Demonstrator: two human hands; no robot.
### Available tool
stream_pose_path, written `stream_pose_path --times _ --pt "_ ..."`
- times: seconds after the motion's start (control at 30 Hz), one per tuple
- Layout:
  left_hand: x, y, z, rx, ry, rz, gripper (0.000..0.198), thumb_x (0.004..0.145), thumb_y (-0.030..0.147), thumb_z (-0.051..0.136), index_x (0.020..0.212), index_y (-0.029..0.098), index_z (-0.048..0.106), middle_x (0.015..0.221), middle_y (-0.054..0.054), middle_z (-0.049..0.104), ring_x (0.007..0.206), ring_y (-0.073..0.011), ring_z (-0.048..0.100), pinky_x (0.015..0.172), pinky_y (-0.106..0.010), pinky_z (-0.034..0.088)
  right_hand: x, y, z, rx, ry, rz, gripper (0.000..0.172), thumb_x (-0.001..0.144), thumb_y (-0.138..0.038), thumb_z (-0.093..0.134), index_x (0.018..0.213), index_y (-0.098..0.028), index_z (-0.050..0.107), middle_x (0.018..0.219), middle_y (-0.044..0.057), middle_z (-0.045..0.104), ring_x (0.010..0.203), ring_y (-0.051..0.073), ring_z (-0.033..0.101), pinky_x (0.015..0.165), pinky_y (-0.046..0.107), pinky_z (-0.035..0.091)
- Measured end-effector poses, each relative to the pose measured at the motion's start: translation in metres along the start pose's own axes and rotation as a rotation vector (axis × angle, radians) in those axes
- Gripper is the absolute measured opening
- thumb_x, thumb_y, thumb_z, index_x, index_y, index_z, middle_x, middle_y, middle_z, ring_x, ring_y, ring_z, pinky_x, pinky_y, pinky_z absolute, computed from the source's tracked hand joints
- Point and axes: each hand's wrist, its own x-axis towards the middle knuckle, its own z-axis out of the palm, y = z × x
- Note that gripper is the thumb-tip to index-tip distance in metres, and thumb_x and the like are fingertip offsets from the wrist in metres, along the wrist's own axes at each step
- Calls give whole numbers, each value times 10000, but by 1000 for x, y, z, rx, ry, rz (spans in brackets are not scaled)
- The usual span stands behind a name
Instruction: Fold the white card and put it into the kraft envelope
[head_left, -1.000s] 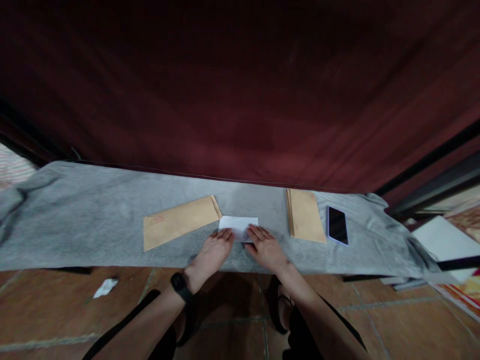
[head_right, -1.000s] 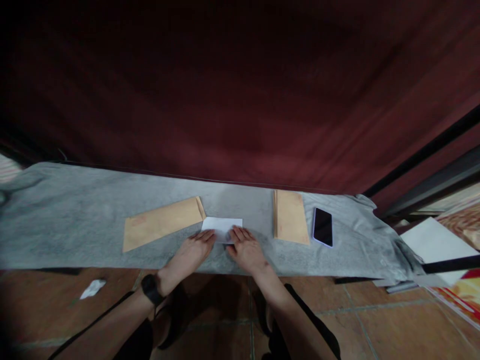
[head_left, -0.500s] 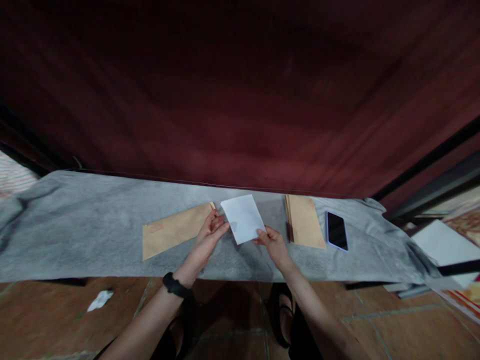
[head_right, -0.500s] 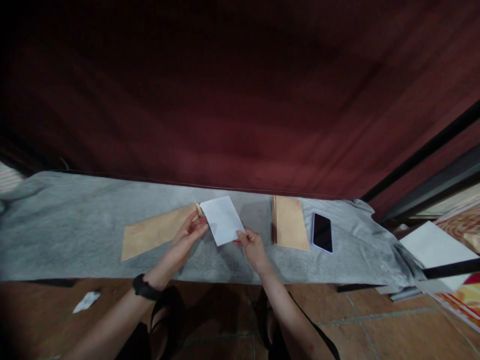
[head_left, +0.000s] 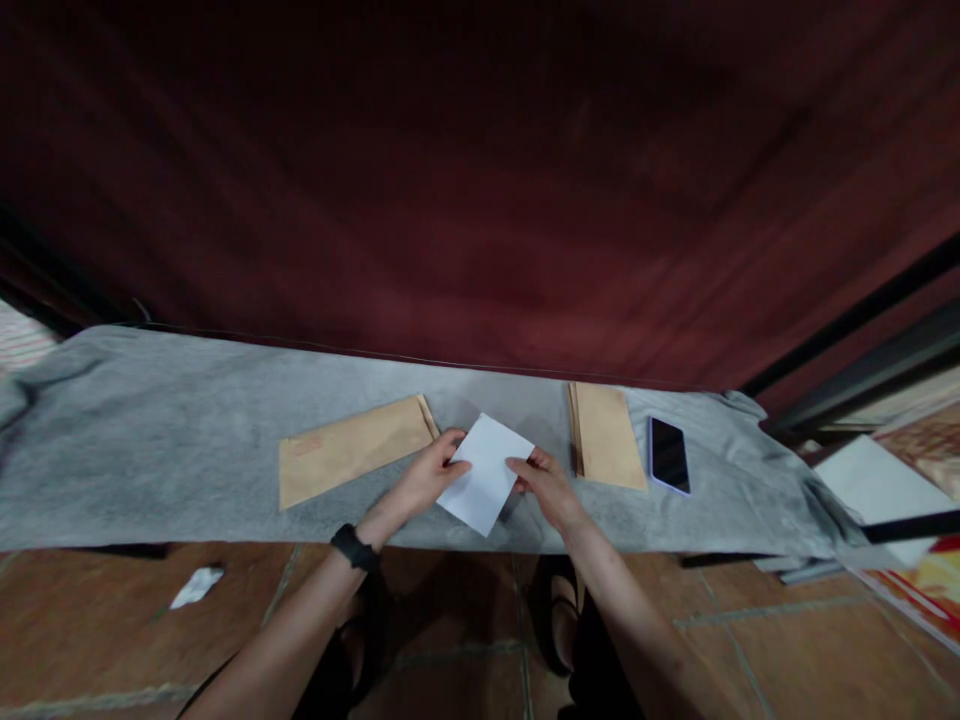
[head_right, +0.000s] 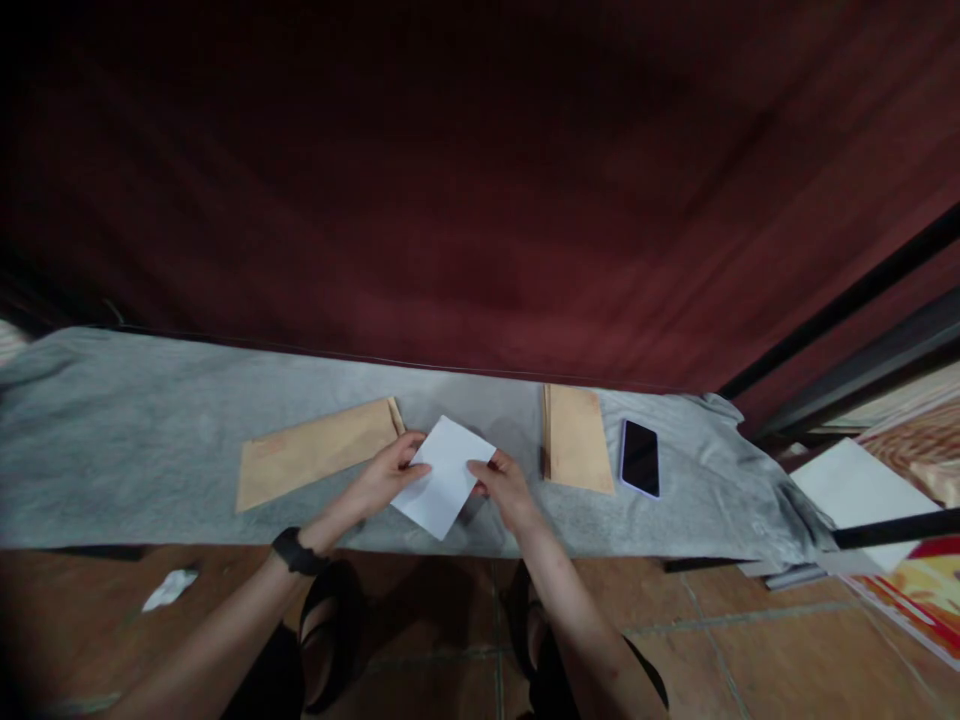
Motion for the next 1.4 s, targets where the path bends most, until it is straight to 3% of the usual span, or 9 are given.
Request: stream_pose_path --times 0.23,0.4,0.57,0.67,0.83,1.03,1.17,1.27,1.4 --pt "-2 -10 -5 -86 159 -114 570 721 324 717 1231 175 510 735 36 621 701 -168 626 629 -256 459 -2 7 -7 110 106 22 404 592 -398 870 888 -172 713 865 48 768 739 194 716 660 301 577" --pt "9 -11 -13 393 242 80 553 792 151 572 1339 208 523 826 0 667 749 -176 635 711 -291 493 -1 1 -24 -14 -9 156 352 649 -383 846 863 -156 684 800 69 761 658 180 716 637 288 592" --pt "18 -15 -16 719 94 292 587 872 99 482 1439 247 462 1248 -73 661 1084 -219 640 959 -375 500 -1 -4 -37 -209 -148 277 288 745 -396 765 831 -137 674 777 96 768 573 139 684 554 232 562" --pt "23 -21 -14 864 97 369 560 888 62 434 1425 210 481 1306 -102 629 1149 -221 618 1012 -400 491 -1 -4 -36 -358 -163 350 219 800 -349 711 776 -138 659 678 68 747 515 114 645 497 192 518" --pt "19 -30 15 1126 193 406 470 913 37 378 1339 123 561 1447 -165 516 1371 -256 454 1150 -455 361 -1 -5 -26 -492 -73 385 176 857 -243 616 704 -156 616 603 45 711 479 112 611 479 199 493" --pt "-21 -46 67 1250 76 387 587 989 430 461 1476 111 398 1578 -183 341 1482 -296 269 1190 -518 260 -2 -4 -34 -677 -92 345 227 898 -269 550 710 -170 630 618 33 699 493 119 593 504 215 460" --pt "-34 -49 72 1260 21 358 633 1004 518 378 1504 130 358 1597 -158 312 1498 -265 228 1218 -492 176 -5 -6 -42 -1064 58 154 314 931 -363 514 709 -188 651 634 45 683 590 153 626 578 237 442" --pt "-34 -48 70 1252 -2 326 633 1007 511 375 1516 137 341 1610 -150 282 1503 -261 211 1223 -478 143 -8 -3 -33 -1201 209 -139 343 963 -426 442 923 -203 700 845 84 739 789 202 677 728 283 479" --pt "-33 -44 70 1248 -37 298 632 996 476 405 1506 104 360 1598 -178 294 1499 -288 219 1220 -496 131 -11 21 -8 -1012 -56 -392 484 1012 -439 299 1304 -199 600 1322 97 642 1220 209 588 1045 351 436"
